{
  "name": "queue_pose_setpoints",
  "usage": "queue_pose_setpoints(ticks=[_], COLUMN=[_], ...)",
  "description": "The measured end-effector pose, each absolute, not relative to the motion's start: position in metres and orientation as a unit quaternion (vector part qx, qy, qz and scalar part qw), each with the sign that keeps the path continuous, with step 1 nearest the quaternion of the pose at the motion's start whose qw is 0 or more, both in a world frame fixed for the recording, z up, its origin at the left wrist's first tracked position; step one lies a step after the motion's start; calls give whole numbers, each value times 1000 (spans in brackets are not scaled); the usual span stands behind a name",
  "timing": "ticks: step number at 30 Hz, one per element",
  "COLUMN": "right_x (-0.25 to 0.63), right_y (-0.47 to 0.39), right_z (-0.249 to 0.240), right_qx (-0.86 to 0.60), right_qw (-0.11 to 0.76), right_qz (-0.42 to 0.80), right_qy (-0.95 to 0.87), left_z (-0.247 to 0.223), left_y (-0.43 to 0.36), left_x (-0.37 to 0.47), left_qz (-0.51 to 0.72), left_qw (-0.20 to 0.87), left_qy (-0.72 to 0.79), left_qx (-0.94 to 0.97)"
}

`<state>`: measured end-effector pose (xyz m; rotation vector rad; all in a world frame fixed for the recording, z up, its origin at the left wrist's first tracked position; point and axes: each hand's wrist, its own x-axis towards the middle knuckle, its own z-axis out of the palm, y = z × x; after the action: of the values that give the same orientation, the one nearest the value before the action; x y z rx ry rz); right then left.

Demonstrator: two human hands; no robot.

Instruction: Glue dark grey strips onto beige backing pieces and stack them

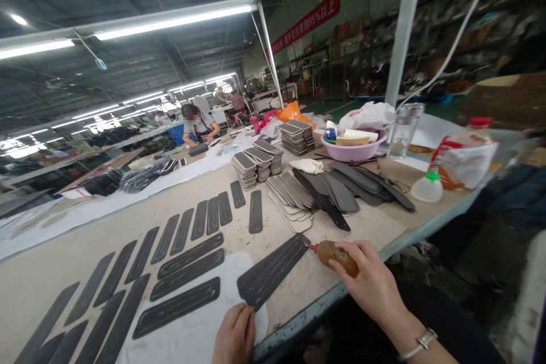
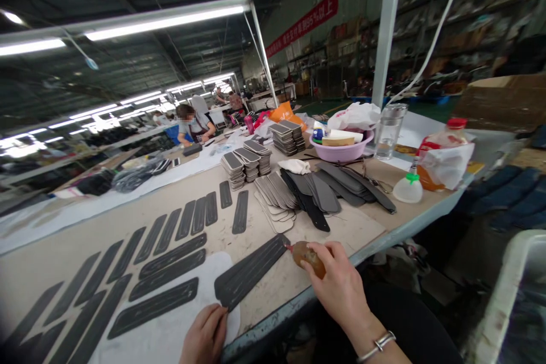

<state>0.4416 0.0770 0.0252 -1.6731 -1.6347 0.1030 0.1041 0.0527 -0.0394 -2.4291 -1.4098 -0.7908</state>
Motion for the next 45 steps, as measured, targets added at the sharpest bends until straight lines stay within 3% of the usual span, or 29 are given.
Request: queue_pose_setpoints(ticks=[8, 13, 23, 29, 39, 45], right_x=[402, 367, 359, 392, 420, 428], right_y=[62, 56, 52, 69, 84, 85], right_z=[32, 29, 34, 23, 23, 25], right_qx=[-515, -476, -487, -532, -499, -445], right_qw=[470, 436, 384, 501, 669, 712], right_qz=[175, 246, 266, 232, 396, 464], right_qy=[-696, -723, -738, -642, -384, -281], left_z=[-25, -26, -21, -21, 11, 52], left_y=[42, 41, 43, 44, 57, 60], left_x=[117, 117, 118, 119, 115, 103], left_qz=[-256, -255, -265, -273, -287, -295], left_qw=[19, 3, -23, -40, -134, -135], left_qy=[-541, -551, -548, -563, -570, -558], left_qx=[-801, -795, -793, -779, -758, -764])
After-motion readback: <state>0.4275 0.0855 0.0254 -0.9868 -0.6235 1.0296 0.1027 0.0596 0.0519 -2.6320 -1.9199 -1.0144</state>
